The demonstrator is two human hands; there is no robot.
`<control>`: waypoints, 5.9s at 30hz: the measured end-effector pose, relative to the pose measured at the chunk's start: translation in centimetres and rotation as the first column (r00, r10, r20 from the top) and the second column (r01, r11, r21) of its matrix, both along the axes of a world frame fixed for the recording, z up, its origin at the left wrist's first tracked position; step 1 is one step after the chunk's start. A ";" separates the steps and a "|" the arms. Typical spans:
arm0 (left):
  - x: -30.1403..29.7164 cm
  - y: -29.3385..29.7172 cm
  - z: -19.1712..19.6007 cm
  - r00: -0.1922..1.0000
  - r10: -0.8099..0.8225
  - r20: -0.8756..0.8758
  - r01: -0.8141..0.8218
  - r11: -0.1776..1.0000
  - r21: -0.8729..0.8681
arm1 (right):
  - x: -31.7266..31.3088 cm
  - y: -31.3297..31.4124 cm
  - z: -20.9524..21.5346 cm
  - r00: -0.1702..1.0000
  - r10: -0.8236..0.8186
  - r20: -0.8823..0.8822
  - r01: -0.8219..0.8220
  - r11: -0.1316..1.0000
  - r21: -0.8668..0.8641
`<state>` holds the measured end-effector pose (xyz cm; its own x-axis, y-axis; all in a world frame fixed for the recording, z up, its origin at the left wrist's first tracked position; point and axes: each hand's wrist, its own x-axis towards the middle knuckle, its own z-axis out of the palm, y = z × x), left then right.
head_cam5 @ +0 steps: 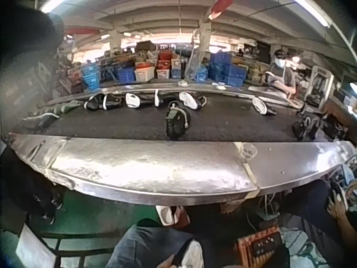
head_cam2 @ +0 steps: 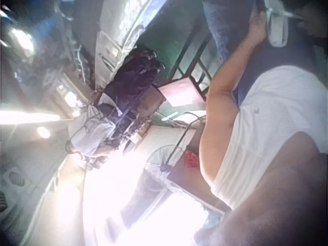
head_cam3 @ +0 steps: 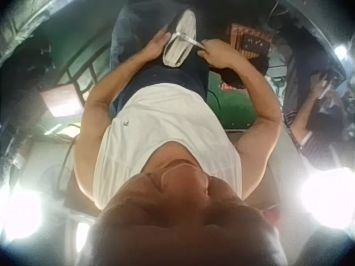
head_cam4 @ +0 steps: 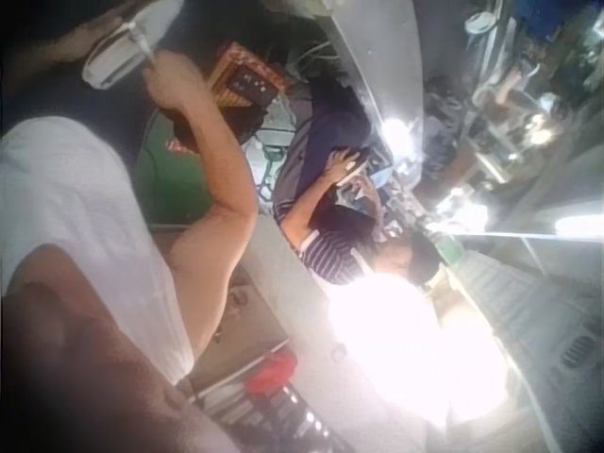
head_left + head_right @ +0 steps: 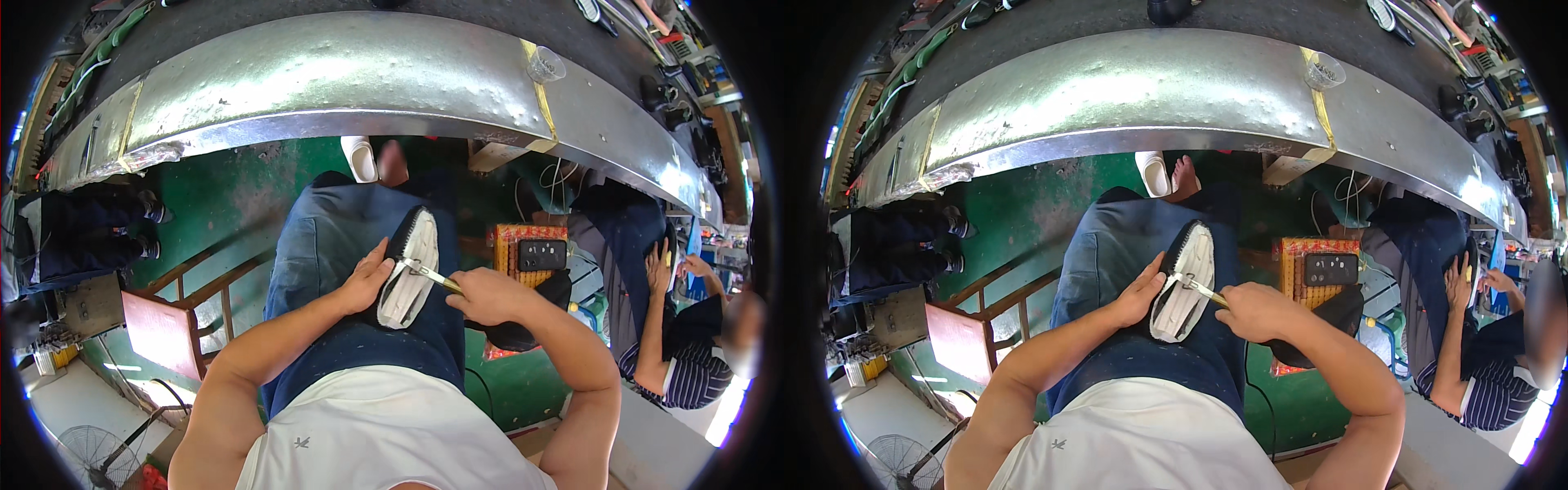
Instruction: Trim excess material and clean the edges of shoe soles using pliers or a specialized trimming tool.
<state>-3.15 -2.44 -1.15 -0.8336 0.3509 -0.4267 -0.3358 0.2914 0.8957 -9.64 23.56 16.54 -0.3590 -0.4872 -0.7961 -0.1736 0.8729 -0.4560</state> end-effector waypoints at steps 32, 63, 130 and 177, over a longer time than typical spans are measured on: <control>-2.3 3.3 6.8 0.928 -0.291 -0.233 0.141 0.852 -0.504 | 5.2 3.0 -10.8 0.295 -0.558 0.776 0.921 0.382 -0.076; -0.2 -1.8 4.1 0.907 -0.420 -0.001 0.416 0.899 -0.134 | 6.6 0.3 -7.1 0.847 -0.478 -0.234 0.410 0.866 -0.285; 2.7 -0.1 6.9 0.982 -0.168 0.089 0.189 0.924 -0.333 | 6.9 -1.0 -2.6 0.928 -0.116 -0.354 0.020 0.964 -0.264; 4.0 -0.8 3.5 0.771 0.159 0.616 -0.521 0.714 0.468 | 11.0 -5.3 -7.1 0.861 -0.459 -0.218 0.411 0.881 -0.235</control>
<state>0.87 -3.21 2.33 -0.6700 0.4086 -0.6197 -0.7380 -0.4563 0.4971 1.40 18.28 9.47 -0.7478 -0.3542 -0.5616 0.0723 0.7973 -0.5992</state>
